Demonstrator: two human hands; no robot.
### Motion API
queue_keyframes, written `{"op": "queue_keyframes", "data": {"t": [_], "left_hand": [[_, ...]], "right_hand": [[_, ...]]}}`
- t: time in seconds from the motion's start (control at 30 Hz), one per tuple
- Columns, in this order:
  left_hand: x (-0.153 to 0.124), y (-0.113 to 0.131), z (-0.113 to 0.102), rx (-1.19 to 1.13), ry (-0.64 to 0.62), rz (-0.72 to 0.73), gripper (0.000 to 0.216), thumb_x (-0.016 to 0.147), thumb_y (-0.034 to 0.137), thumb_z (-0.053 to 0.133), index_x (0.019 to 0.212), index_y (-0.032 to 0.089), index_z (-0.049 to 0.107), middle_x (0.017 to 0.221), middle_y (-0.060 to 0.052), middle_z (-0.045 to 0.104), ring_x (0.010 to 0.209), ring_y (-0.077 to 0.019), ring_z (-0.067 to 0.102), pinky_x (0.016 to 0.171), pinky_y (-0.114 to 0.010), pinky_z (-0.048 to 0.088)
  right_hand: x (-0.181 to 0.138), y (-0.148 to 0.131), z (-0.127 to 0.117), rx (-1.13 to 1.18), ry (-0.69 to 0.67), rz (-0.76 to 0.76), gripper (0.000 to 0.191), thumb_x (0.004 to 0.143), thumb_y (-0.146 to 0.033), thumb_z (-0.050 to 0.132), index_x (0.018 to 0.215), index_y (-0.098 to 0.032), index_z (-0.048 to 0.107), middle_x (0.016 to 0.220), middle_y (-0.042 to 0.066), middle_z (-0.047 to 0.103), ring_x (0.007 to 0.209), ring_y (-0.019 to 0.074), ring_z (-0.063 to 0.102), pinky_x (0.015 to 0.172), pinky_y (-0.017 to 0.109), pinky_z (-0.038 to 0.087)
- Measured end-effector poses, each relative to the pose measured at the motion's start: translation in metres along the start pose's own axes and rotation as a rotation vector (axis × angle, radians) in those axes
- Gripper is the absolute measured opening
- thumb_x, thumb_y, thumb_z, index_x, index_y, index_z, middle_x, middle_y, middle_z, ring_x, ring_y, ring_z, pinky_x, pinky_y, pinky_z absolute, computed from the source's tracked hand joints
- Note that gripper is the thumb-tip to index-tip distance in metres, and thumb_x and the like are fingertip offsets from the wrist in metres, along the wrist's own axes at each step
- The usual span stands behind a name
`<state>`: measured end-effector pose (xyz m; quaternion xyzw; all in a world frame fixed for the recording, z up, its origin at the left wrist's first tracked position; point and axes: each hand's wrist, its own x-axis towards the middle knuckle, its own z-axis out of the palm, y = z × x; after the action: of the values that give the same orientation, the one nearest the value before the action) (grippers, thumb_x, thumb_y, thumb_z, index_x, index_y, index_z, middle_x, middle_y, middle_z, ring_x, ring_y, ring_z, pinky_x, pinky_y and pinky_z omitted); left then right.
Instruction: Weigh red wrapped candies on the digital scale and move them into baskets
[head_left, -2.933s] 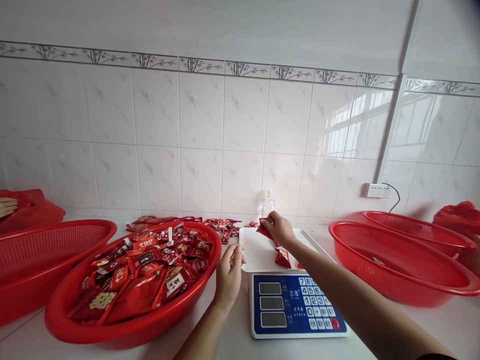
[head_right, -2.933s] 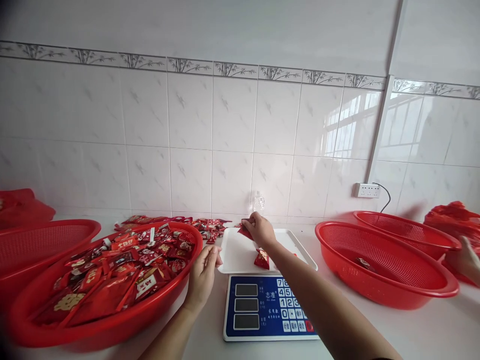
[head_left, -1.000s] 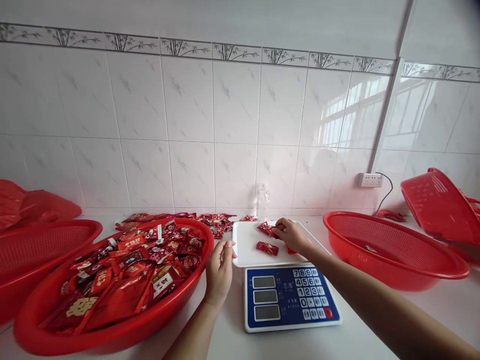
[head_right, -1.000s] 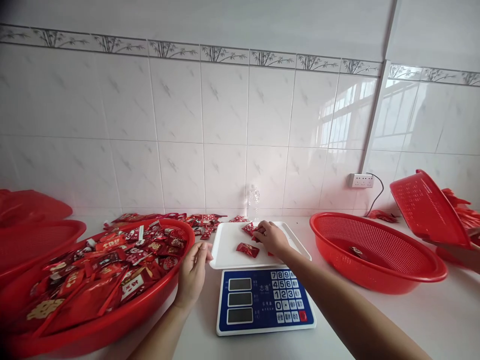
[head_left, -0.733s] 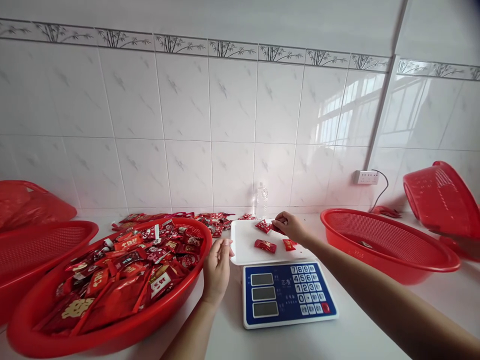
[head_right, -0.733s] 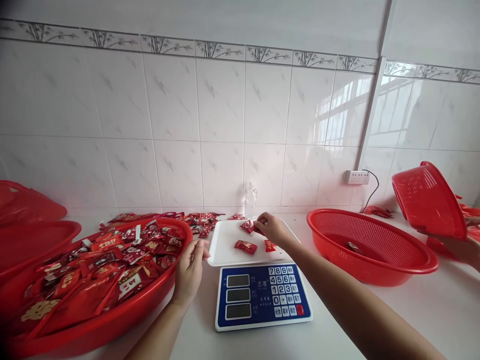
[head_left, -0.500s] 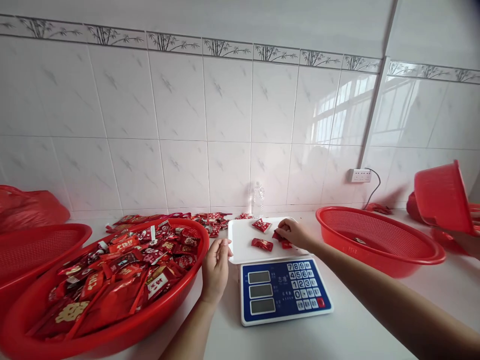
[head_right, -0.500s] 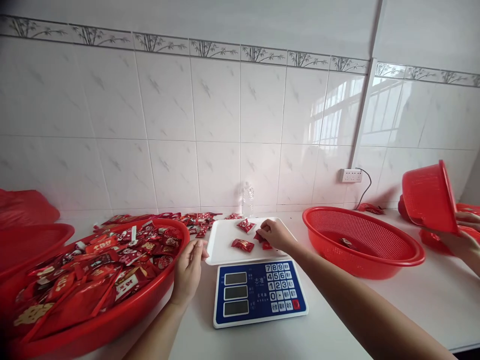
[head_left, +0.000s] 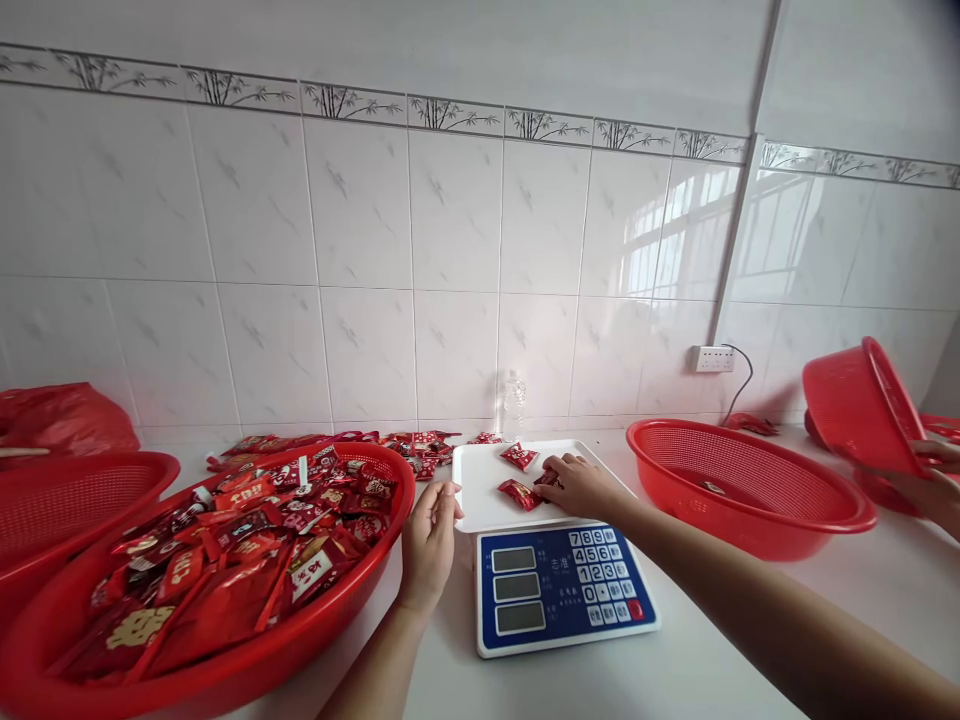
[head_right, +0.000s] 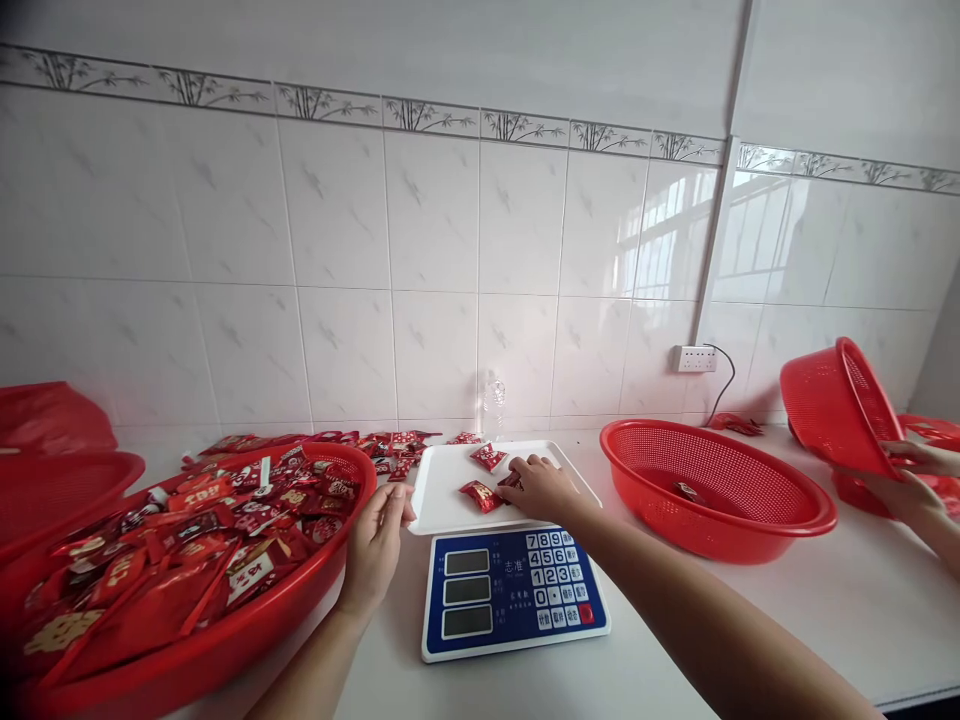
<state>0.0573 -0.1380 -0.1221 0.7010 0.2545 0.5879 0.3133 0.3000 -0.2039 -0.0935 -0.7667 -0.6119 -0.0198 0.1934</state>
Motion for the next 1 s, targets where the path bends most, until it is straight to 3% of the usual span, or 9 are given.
{"op": "queue_keyframes", "data": {"t": [0.37,0.67,0.83,1.0], "left_hand": [[-0.001,-0.001,0.0,0.013,-0.006,0.041,0.03,0.094,0.043,0.041,0.084,0.019,0.057,0.062,0.002,0.051,0.061,-0.0143,0.051,0.065,-0.025,0.044],[-0.002,-0.003,-0.001,0.022,0.005,0.013,0.031,0.093,0.044,0.042,0.09,0.018,0.06,0.063,0.002,0.054,0.061,-0.0141,0.054,0.063,-0.024,0.044],[-0.002,0.001,0.0,0.011,0.012,0.017,0.033,0.092,0.044,0.043,0.089,0.018,0.061,0.061,0.001,0.054,0.06,-0.0146,0.054,0.061,-0.025,0.045],[-0.002,0.002,0.001,0.007,0.002,0.003,0.035,0.091,0.047,0.043,0.086,0.018,0.061,0.06,0.002,0.052,0.059,-0.0151,0.053,0.062,-0.025,0.046]], "right_hand": [[0.009,0.0,0.01,0.112,0.058,-0.026,0.035,0.08,-0.047,0.059,0.107,-0.025,0.061,0.103,0.005,0.061,0.082,0.0177,0.06,0.065,0.025,0.039],[0.021,0.009,0.007,0.267,0.177,-0.03,0.027,0.083,-0.034,0.056,0.108,-0.024,0.056,0.102,0.005,0.066,0.089,0.0175,0.063,0.075,0.027,0.044],[0.023,0.019,-0.003,0.38,0.065,-0.012,0.029,0.085,-0.035,0.054,0.111,-0.021,0.05,0.086,0.002,0.072,0.072,0.0142,0.067,0.06,0.024,0.048],[0.008,0.013,-0.007,0.303,0.013,-0.01,0.036,0.077,-0.037,0.064,0.109,-0.025,0.057,0.091,0.002,0.072,0.077,0.0167,0.066,0.06,0.024,0.046]]}}
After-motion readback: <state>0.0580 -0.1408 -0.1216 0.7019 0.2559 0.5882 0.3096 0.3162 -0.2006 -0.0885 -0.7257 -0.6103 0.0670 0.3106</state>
